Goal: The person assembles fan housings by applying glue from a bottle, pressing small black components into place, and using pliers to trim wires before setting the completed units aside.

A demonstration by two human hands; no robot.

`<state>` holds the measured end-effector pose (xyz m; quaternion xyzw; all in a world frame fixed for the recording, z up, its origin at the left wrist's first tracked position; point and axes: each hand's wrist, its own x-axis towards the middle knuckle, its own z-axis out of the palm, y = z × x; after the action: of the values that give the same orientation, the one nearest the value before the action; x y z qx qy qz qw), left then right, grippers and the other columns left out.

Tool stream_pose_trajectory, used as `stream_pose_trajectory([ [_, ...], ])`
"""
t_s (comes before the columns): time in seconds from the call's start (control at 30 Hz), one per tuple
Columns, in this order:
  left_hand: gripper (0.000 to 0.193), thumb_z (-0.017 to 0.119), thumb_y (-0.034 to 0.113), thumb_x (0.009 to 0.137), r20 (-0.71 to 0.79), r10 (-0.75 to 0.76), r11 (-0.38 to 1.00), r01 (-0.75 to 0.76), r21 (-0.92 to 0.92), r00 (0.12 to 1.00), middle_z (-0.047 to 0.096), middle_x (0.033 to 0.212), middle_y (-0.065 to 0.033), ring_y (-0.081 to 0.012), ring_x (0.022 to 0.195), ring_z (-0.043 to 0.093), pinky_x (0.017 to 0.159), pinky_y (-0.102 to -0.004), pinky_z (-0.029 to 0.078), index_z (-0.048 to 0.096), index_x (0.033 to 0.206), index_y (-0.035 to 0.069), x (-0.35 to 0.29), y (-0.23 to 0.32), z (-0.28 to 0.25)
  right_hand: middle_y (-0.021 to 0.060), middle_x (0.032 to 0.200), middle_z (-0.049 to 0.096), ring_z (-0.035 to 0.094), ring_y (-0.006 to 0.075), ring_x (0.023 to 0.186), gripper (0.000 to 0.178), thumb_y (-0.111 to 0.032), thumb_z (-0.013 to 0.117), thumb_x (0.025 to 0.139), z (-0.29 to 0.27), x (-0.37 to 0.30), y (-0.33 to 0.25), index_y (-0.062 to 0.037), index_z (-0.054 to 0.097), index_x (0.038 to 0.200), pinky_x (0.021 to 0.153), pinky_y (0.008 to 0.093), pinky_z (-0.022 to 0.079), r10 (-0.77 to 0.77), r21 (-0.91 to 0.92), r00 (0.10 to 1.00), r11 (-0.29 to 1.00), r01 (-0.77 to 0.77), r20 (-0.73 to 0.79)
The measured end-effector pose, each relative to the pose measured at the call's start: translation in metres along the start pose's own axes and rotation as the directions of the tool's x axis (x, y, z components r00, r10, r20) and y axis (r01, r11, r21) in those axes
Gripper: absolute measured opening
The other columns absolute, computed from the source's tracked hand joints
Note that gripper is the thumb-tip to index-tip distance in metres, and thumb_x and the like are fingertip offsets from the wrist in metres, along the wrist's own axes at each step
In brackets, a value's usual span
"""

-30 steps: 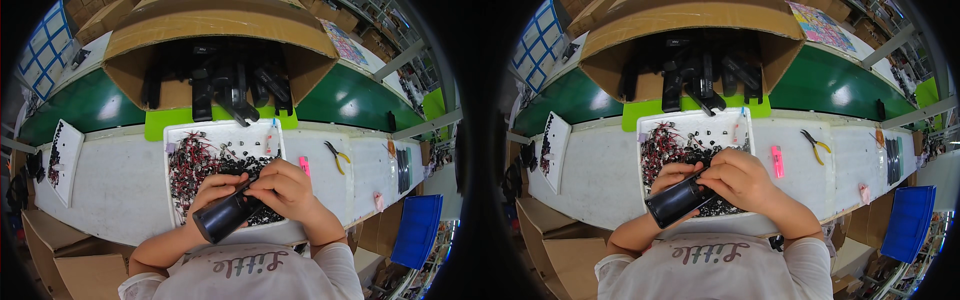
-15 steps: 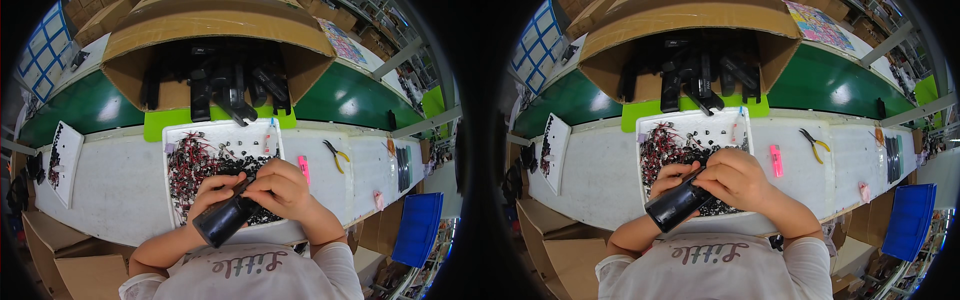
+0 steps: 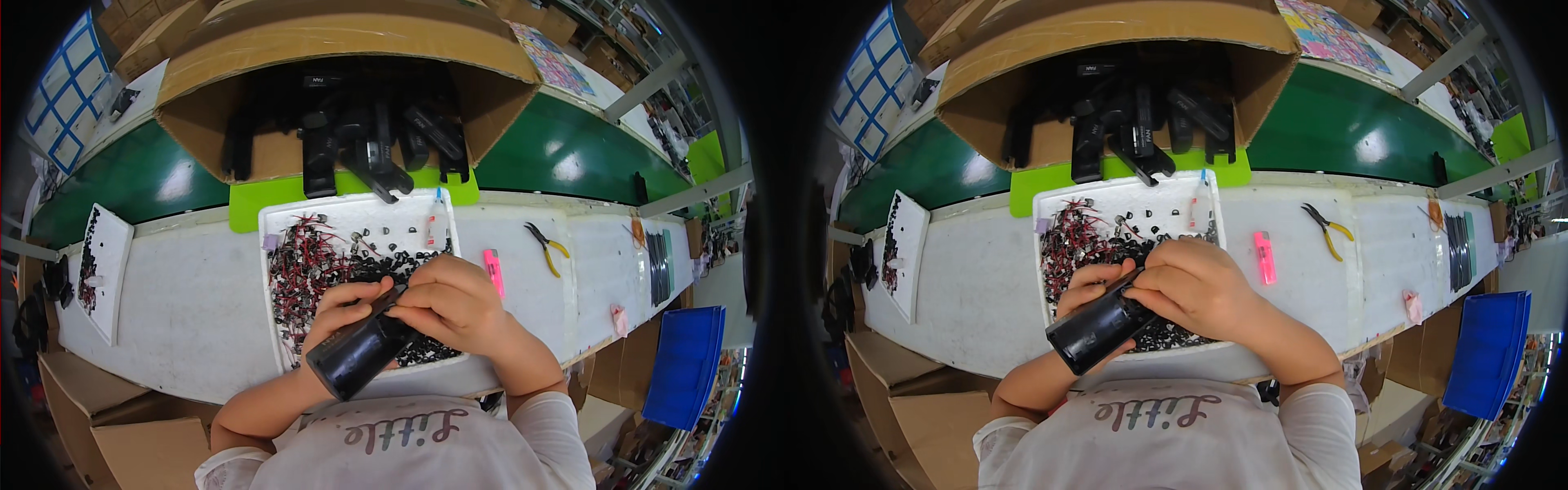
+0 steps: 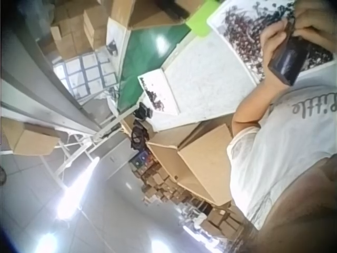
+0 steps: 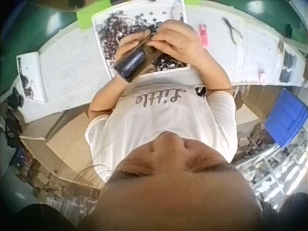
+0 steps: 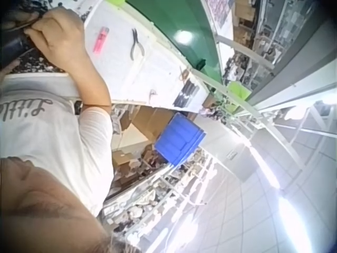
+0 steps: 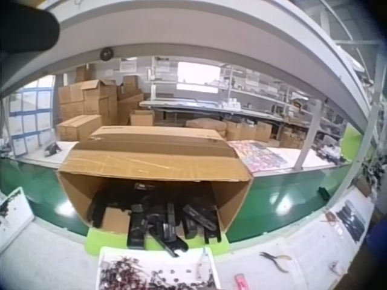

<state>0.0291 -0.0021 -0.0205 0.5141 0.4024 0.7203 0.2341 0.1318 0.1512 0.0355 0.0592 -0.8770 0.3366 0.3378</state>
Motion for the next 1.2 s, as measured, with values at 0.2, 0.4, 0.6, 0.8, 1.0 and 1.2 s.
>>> stream_pose_trajectory([
  [0.2, 0.067, 0.077, 0.000, 0.064, -0.004, -0.017, 1.000, 0.017, 0.014, 1.000, 0.036, 0.122, -0.0178, -0.0353, 0.120, 0.043, 0.099, -0.0410, 0.039, 0.040, 0.119, 0.009, 0.000, -0.001, 0.001, 0.0090, 0.072, 0.055, 0.055, 0.0223, 0.060, 0.019, -0.003, 0.074, 0.062, -0.001, -0.001, 0.000, -0.0004, 0.061, 0.075, 0.050, 0.0299, 0.044, 0.009, -0.001, 0.999, 1.000, -0.009, 0.032],
  [0.4, 0.068, 0.078, 0.000, 0.062, 0.012, -0.006, 0.989, 0.004, 0.148, 1.000, 0.037, 0.122, -0.0178, -0.0351, 0.118, 0.045, 0.097, -0.0405, 0.040, 0.041, 0.118, 0.008, 0.001, 0.001, 0.000, 0.0087, 0.072, 0.055, 0.055, 0.0225, 0.060, 0.018, -0.002, 0.073, 0.062, -0.002, -0.001, 0.002, -0.0011, 0.060, 0.075, 0.050, 0.0301, 0.044, 0.008, -0.016, 0.999, 1.000, -0.007, 0.046],
  [0.6, 0.066, 0.078, 0.000, 0.062, -0.018, -0.047, 0.994, 0.049, 0.101, 0.999, 0.038, 0.121, -0.0181, -0.0349, 0.116, 0.046, 0.096, -0.0412, 0.041, 0.042, 0.118, 0.005, 0.002, 0.004, -0.001, 0.0070, 0.072, 0.053, 0.054, 0.0230, 0.059, 0.017, -0.006, 0.072, 0.064, -0.001, 0.000, 0.000, -0.0037, 0.058, 0.073, 0.051, 0.0325, 0.044, 0.088, -0.021, 0.995, 0.996, -0.087, 0.055],
  [0.8, 0.068, 0.076, -0.001, 0.063, 0.009, -0.142, 0.988, 0.141, 0.054, 0.990, 0.041, 0.121, -0.0184, -0.0341, 0.116, 0.047, 0.095, -0.0407, 0.041, 0.040, 0.122, 0.005, 0.004, 0.008, -0.007, 0.0067, 0.072, 0.054, 0.056, 0.0232, 0.060, 0.018, -0.006, 0.072, 0.065, 0.002, -0.001, -0.002, -0.0054, 0.057, 0.076, 0.050, 0.0318, 0.044, 0.175, 0.013, 0.985, 0.984, -0.175, -0.003],
  [1.0, 0.063, 0.074, -0.001, 0.065, -0.123, -0.363, 0.932, 0.359, -0.057, 0.923, 0.044, 0.118, -0.0160, -0.0299, 0.110, 0.050, 0.090, -0.0360, 0.043, 0.043, 0.120, 0.004, 0.006, 0.015, -0.008, 0.0061, 0.074, 0.055, 0.053, 0.0148, 0.056, 0.010, 0.000, 0.066, 0.072, -0.010, -0.003, 0.011, -0.0019, 0.060, 0.080, 0.049, 0.0243, 0.042, 0.405, -0.034, 0.898, 0.913, -0.405, 0.175],
  [1.2, 0.060, 0.068, 0.005, 0.056, 0.178, -0.064, 0.429, -0.134, 0.893, 0.982, 0.048, 0.110, -0.0131, -0.0301, 0.101, 0.048, 0.086, -0.0396, 0.033, 0.056, 0.114, 0.010, 0.015, 0.018, -0.011, 0.0087, 0.078, 0.055, 0.056, 0.0235, 0.068, 0.013, 0.000, 0.063, 0.073, 0.011, -0.009, 0.043, -0.0020, 0.062, 0.086, 0.059, 0.0304, 0.046, 0.325, -0.223, 0.944, 0.926, -0.305, 0.060],
])
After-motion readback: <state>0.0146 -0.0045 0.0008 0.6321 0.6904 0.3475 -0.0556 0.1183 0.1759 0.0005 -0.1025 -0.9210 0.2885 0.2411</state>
